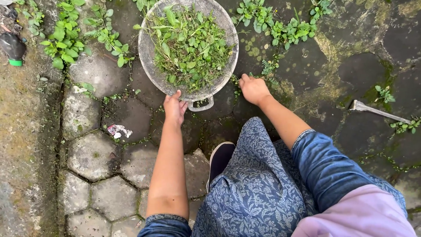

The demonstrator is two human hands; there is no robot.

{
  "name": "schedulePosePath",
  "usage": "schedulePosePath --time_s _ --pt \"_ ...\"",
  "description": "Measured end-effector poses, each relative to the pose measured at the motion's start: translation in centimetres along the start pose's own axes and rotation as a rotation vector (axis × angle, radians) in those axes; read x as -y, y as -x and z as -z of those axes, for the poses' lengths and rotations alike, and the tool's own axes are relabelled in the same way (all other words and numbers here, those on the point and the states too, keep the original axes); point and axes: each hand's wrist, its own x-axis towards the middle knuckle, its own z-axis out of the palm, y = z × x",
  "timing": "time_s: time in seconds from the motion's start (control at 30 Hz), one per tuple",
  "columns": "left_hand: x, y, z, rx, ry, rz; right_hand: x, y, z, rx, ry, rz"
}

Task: Picking weeds from the cracks of stone pavers and placing them in a colander.

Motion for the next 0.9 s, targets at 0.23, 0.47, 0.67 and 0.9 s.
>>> schedulePosePath --time_s 0.23,0.47,0.67,0.9 --pt "4.1 0.7 -0.3 -0.099 0.261 0.026 0.4 1.4 4.8 -0.101 -0.305 -0.013" --pt "10.8 4.5 -2.2 -0.219 -0.589 -0.38 0.9 3.4 3.8 -0.159 -0.417 0.124" --pt "6.8 9.6 -7.2 0.128 -1.547 -0.59 1.2 3.6 4.1 -0.174 -0.388 0.171" --pt "3.7 11.4 -12.3 0.314 -1.955 -0.456 2.7 3.4 5.7 -0.186 -0.312 0.004"
